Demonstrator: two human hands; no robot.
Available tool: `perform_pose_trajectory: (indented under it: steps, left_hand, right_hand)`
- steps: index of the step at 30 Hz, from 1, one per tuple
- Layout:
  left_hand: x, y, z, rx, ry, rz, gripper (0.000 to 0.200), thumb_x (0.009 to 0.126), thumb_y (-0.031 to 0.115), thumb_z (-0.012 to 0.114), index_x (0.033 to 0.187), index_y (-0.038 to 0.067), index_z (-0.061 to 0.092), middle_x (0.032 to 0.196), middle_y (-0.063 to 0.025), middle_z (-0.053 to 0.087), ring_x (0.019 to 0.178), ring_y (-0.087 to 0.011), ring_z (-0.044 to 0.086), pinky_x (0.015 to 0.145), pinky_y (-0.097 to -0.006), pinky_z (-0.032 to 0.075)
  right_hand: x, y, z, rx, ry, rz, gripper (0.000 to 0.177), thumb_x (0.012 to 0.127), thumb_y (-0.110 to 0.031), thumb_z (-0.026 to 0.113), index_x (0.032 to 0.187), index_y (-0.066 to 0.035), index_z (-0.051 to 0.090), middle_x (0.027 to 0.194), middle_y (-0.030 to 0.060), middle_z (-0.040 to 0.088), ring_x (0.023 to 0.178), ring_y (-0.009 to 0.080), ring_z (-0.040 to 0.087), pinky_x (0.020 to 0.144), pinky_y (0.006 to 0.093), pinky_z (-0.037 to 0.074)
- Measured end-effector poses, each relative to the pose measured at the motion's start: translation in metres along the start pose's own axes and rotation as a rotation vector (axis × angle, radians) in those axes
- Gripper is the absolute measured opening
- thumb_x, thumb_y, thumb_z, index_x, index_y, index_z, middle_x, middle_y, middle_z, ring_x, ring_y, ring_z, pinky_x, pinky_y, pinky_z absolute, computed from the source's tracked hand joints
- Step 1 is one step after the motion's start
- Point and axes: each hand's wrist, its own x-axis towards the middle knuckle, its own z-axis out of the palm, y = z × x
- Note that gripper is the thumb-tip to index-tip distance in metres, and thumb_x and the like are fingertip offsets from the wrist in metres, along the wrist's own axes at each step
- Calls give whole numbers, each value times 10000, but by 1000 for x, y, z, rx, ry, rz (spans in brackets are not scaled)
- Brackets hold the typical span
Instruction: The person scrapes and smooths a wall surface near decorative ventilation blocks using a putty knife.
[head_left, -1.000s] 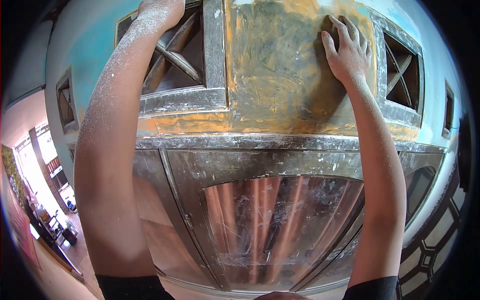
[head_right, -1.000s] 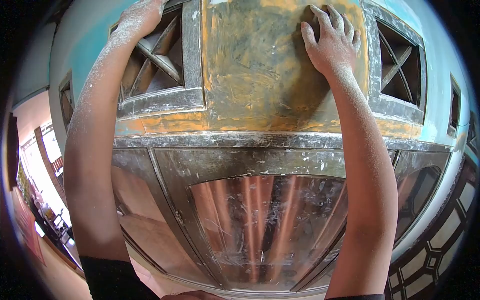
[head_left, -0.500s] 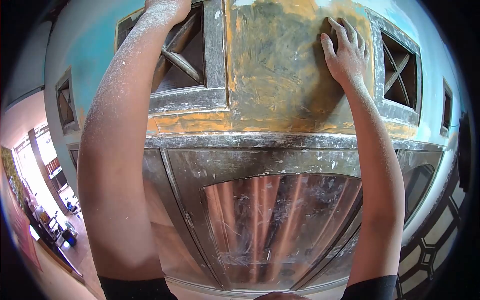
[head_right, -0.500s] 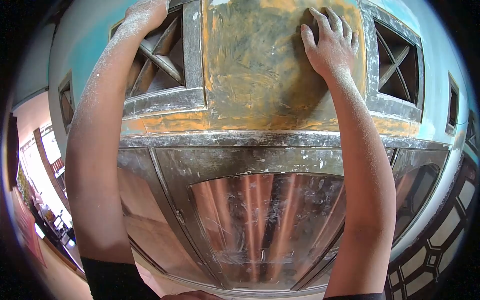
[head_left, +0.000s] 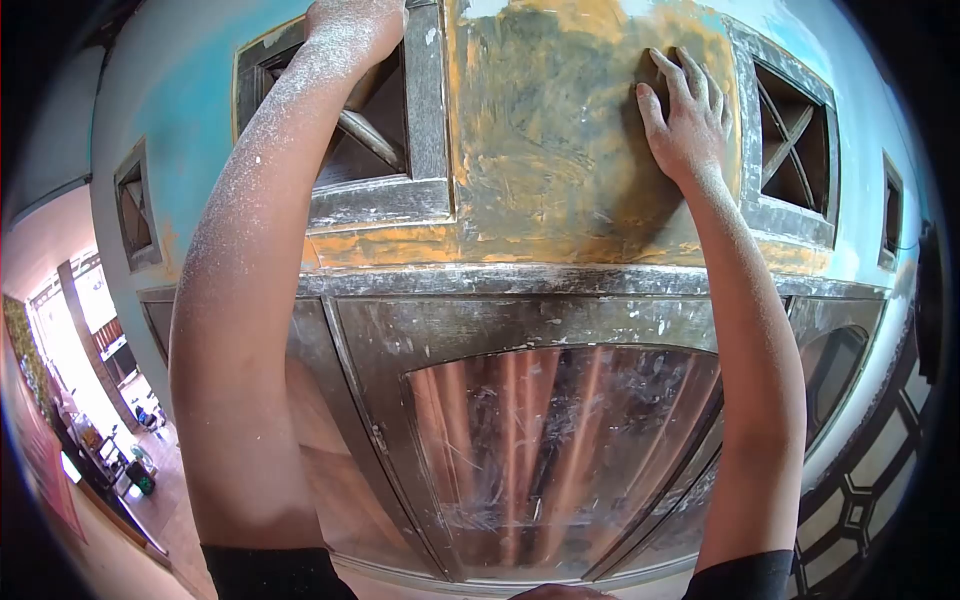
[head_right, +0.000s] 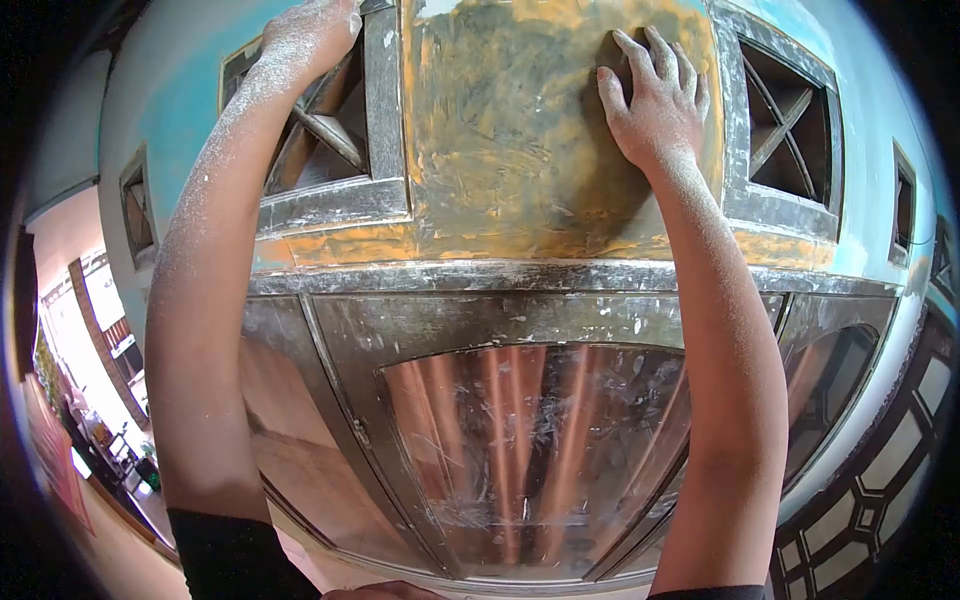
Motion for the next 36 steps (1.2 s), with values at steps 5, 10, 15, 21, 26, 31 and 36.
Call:
perform_pose_trajectory:
  steps: [5,10,15,21,26,31,36]
  left_hand:
    - [8,0,4,-2,38,21,376,1017,214,425,1249,97,697,1189,-200,724,1108,-359,703,936,-495,552]
    - [13,2,-4,18,-39,-39,376,1025,211,426,1251,74,693,1247,-189,706,1158,-347,685,976,-488,540]
    - [22,3,-3,32,-47,-49,369,1029,211,439,1263,68,686,1291,-185,688,1211,-335,658,1001,-482,526]
    - [25,9,-4,6,-36,-67,370,1022,205,449,1261,47,683,1297,-194,681,1219,-333,653,1008,-479,521]
    - [35,9,-2,2,-47,-76,365,1020,207,455,1238,42,697,1296,-194,682,1209,-335,659,1003,-476,524]
    - [44,9,-8,-43,-3,-104,359,1018,219,474,1235,47,703,1300,-176,687,1215,-325,659,992,-466,533]
    - [48,9,-5,-60,31,-66,364,1016,223,477,1252,56,698,1307,-179,682,1226,-326,653,999,-460,529]
  right_hand:
    - [0,0,0,-5,-6,0,536,1014,-521,504,1516,-335,469,1607,63,400,1513,313,306,1249,533,195]
    - [0,1,0,-6,-3,-5,538,1013,-521,508,1514,-326,476,1604,64,406,1510,317,313,1251,530,194]
    - [0,1,1,-2,-2,-2,538,1013,-518,512,1510,-314,483,1600,67,412,1510,318,314,1250,523,200]
    - [-1,0,0,0,12,-7,535,1010,-518,515,1502,-310,491,1594,69,419,1506,324,320,1250,512,210]
    - [-1,-1,0,2,15,-4,532,1008,-515,517,1498,-308,494,1589,72,424,1505,326,323,1249,510,215]
    - [-2,-2,-3,0,4,0,532,1009,-512,518,1499,-307,492,1590,72,421,1506,325,320,1249,511,213]
    - [-2,-1,-3,-11,-14,-8,540,1009,-514,520,1505,-305,483,1595,73,411,1509,323,313,1248,522,207]
